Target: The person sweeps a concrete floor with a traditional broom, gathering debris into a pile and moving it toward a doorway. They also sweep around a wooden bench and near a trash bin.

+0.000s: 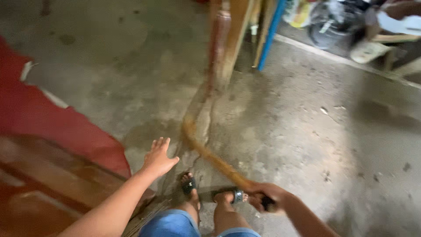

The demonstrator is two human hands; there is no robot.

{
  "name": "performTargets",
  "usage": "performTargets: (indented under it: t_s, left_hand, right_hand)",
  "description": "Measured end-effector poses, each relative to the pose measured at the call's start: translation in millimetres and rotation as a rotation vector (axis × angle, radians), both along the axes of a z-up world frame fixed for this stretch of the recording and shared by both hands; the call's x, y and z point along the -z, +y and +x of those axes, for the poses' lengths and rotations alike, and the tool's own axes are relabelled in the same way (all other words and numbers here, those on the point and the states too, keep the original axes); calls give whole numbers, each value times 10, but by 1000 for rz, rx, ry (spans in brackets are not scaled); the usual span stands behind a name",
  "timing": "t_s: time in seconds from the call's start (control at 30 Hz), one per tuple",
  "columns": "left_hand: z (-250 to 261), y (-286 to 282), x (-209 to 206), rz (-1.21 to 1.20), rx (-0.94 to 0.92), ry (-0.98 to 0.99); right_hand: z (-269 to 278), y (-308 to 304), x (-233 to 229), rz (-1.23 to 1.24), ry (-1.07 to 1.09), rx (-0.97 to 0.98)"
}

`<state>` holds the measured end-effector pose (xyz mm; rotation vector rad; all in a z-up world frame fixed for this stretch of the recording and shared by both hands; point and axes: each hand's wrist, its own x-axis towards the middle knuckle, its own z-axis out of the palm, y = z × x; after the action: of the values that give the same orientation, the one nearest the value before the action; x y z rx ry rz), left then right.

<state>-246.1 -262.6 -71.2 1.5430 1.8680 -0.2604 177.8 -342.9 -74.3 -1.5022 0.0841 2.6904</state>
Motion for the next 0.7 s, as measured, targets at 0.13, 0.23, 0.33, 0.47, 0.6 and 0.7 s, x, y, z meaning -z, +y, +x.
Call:
performTargets:
  t_s: [0.13, 0.23, 0.33, 0.47, 0.6, 0.7]
  left_hand:
    - [-402, 21, -54, -60, -158, 7]
    - [-602, 44, -125, -1, -232, -18]
    - [-727, 72, -181, 56, -318, -44]
    - [-808, 84, -203, 28, -433, -48]
    - [-770, 98, -133, 83, -487, -33]
    - [-864, 203, -64, 122, -569, -42]
  right_hand:
    - [-1253, 319, 462, 58, -133, 7]
    - [-1842, 582, 834, -81, -258, -126]
    - [-1542, 764, 1063, 17, -24, 60]
    - [-342, 1057, 1132, 61, -262, 218]
    - [723, 1314, 1087, 62, -721, 267]
    - [969, 1605, 1076, -102, -582, 577]
